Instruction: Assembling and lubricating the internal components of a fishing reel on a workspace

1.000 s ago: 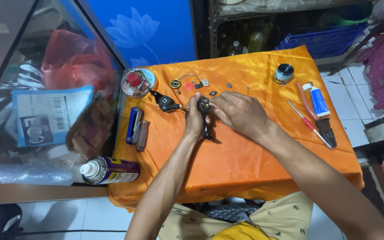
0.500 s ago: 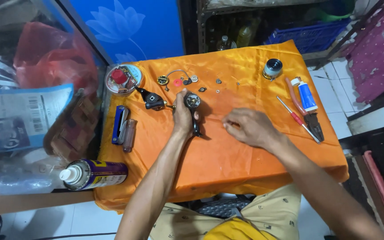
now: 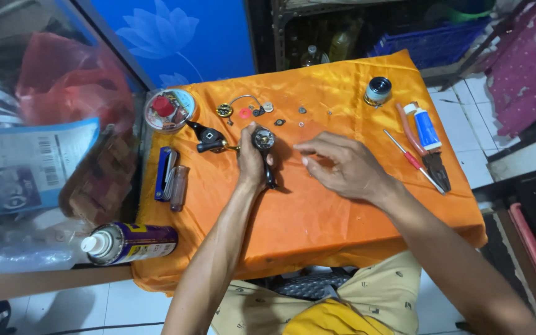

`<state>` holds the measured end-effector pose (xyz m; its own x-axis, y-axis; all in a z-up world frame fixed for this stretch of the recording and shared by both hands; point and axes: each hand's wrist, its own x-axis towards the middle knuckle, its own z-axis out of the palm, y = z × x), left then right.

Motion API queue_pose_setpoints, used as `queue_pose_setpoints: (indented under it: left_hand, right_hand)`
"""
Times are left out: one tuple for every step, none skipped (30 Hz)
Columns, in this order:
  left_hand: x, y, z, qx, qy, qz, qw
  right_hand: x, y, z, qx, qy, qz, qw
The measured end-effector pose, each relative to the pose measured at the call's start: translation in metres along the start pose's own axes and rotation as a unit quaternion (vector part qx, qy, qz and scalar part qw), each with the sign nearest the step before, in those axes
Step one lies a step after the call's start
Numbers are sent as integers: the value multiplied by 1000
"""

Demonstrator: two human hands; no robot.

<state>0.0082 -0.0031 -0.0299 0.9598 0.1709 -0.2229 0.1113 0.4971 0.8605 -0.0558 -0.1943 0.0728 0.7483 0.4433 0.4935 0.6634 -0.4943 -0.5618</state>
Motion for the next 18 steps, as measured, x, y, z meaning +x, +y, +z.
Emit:
queue_pose_setpoints:
  left_hand:
    - [-1, 5, 2, 1, -3, -3, 1000]
    - [-3, 9, 3, 3, -3, 0, 1000]
    - [-5, 14, 4, 5, -2, 3, 1000]
    - [-4, 12, 4, 5, -4, 5, 1000]
    - [-3, 10, 4, 11, -5, 2, 1000]
    - [-4, 6, 2, 16, -2, -3, 1000]
    - [-3, 10, 4, 14, -1, -2, 1000]
    - [-3, 12, 6, -15, -5, -13, 1000]
    - [-3, 13, 8, -44, -8, -25, 999]
    - [-3, 15, 9, -43, -6, -26, 999]
    - [-5, 17, 10, -44, -10, -28, 999]
    - [-7, 17, 9, -44, -11, -32, 998]
    - [-9, 15, 8, -43, -7, -35, 998]
    - [-10, 16, 8, -43, -19, -34, 998]
    - [-11, 17, 8, -44, -31, -33, 998]
    - [-10, 16, 8, -42, -32, -32, 998]
    - [-10, 16, 7, -48, -26, -26, 998]
    - [-10, 17, 6, -54, -21, -19, 998]
  right_hand:
    - [-7, -8, -11, -1, 2, 4, 1000]
    - [-14, -17, -21, -2, -59, 28, 998]
    - [-20, -26, -31, -3, -120, 51, 991]
    - [-36, -28, -36, -4, -119, 50, 992]
    - [-53, -30, -42, -3, -143, 88, 986]
    - [-71, -32, -47, -2, -169, 126, 977]
    - [-92, -25, -41, -2, -171, 124, 977]
    - [-115, -18, -35, 37, -200, 145, 968]
    - [-138, -11, -29, 77, -228, 166, 956]
    - [-143, -15, -27, 79, -229, 167, 956]
    - [-149, -19, -25, 128, -197, 112, 966]
    - [-156, -24, -22, 178, -164, 59, 968]
    - [-152, -26, -20, 181, -166, 61, 967]
    - [-145, -27, -17, 161, -143, 37, 976]
    - [-139, -29, -14, 140, -119, 13, 983]
    - [-134, -29, -2, 140, -117, 12, 983]
    - [-129, -29, 10, 93, -133, -5, 987]
    - [-122, -30, 22, 45, -149, -23, 988]
